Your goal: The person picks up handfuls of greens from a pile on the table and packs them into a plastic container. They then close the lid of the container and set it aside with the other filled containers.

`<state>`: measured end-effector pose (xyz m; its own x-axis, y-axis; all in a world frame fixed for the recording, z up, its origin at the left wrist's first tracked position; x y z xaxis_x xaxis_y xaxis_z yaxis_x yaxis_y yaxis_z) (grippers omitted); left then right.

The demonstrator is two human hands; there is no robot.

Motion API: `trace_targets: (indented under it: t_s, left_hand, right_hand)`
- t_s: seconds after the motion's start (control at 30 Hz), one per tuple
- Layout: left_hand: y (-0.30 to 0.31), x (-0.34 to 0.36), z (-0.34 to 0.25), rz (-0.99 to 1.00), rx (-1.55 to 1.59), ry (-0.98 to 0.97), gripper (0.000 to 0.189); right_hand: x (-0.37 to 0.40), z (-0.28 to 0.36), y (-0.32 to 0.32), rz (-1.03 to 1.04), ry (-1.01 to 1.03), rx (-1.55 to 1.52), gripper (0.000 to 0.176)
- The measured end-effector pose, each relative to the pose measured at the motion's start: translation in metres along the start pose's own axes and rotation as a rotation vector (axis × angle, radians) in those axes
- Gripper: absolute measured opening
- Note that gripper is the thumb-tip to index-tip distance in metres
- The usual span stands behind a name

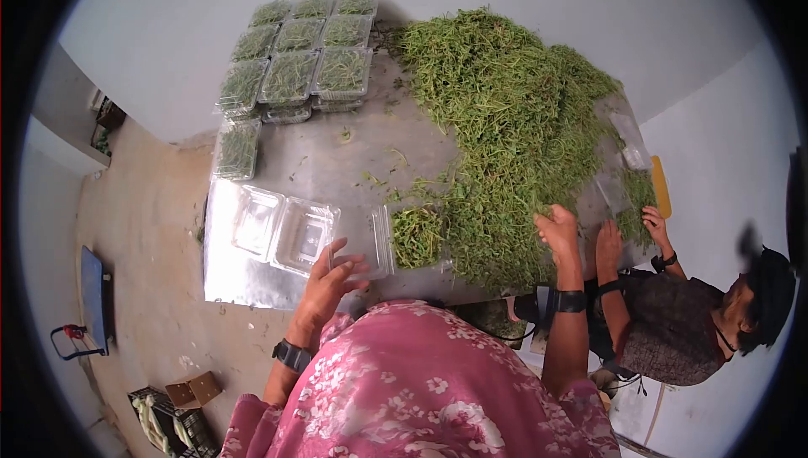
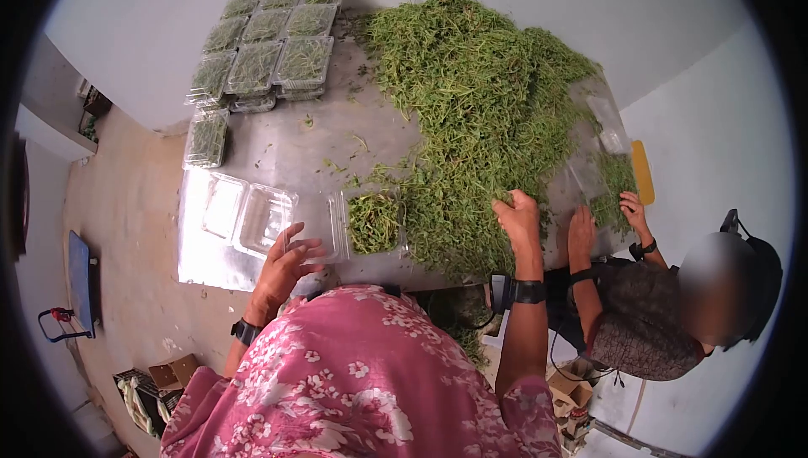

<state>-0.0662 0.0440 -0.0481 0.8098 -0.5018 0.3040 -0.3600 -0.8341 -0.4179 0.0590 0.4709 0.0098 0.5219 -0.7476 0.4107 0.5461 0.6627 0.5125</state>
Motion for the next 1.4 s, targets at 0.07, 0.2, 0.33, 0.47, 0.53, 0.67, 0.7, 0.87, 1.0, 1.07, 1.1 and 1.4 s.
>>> trace_targets:
  t_s: [0.07,0.2,0.33,0.47,0.53,0.67,0.7,0.87,1.0,1.07,1.1,1.4]
  left_hand:
    - [-0.001,0.000,0.000,0.005,0.008,-0.001,0.055]
    - [0.000,-0.001,0.002,0.007,0.017,0.002,0.056]
    - [-0.001,0.000,0.000,0.012,0.019,-0.005,0.054]
    - [-0.001,0.000,0.000,0.028,0.036,-0.003,0.056]
    - [-0.002,0.000,-0.001,0.029,0.032,0.001,0.056]
    - [-0.002,0.001,-0.003,0.029,0.029,0.001,0.056]
    - [-0.002,0.001,-0.003,0.024,0.031,0.001,0.056]
    - [-0.001,-0.001,0.000,0.019,0.038,0.004,0.055]
    - [-0.002,-0.001,0.000,0.032,0.056,0.002,0.057]
    - [-0.002,-0.001,0.000,0.038,0.065,0.000,0.057]
    - [-0.001,-0.001,-0.001,0.036,0.057,0.000,0.057]
    - [0.000,0.000,0.000,0.025,0.022,-0.008,0.054]
  right_hand:
    - [0.014,0.019,-0.013,0.065,0.001,-0.067,0.016]
    - [0.048,0.053,-0.064,0.282,0.026,-0.114,0.016]
    - [0.077,0.066,-0.124,0.454,0.081,-0.124,0.019]
    - [0.067,0.041,-0.169,0.351,0.232,0.282,0.040]
    - [0.074,0.041,-0.172,0.311,0.239,0.382,0.047]
    - [0.086,0.055,-0.163,0.228,0.345,0.413,0.038]
    - [0.085,0.057,-0.161,0.213,0.347,0.413,0.035]
    - [0.093,0.067,-0.170,0.268,0.429,0.414,0.021]
    - [0.113,0.076,-0.198,0.219,0.652,0.598,0.015]
    - [0.110,0.068,-0.216,0.133,0.688,0.810,0.010]
    - [0.102,0.061,-0.228,0.182,0.616,0.904,0.013]
    - [0.109,0.060,-0.224,0.244,0.673,0.862,0.015]
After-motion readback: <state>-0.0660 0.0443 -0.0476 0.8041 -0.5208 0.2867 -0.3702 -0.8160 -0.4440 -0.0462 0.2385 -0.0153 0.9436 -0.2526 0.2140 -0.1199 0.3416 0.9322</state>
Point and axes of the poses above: each hand's wrist, its own x-axis away from the middle knuckle, its own y-axis out of the back of the hand, z = x × y, the point moved 10 cm from there along -x, towards the middle knuckle, and after that the axes turned 12 degrees about -y, right-handed, at the moved point
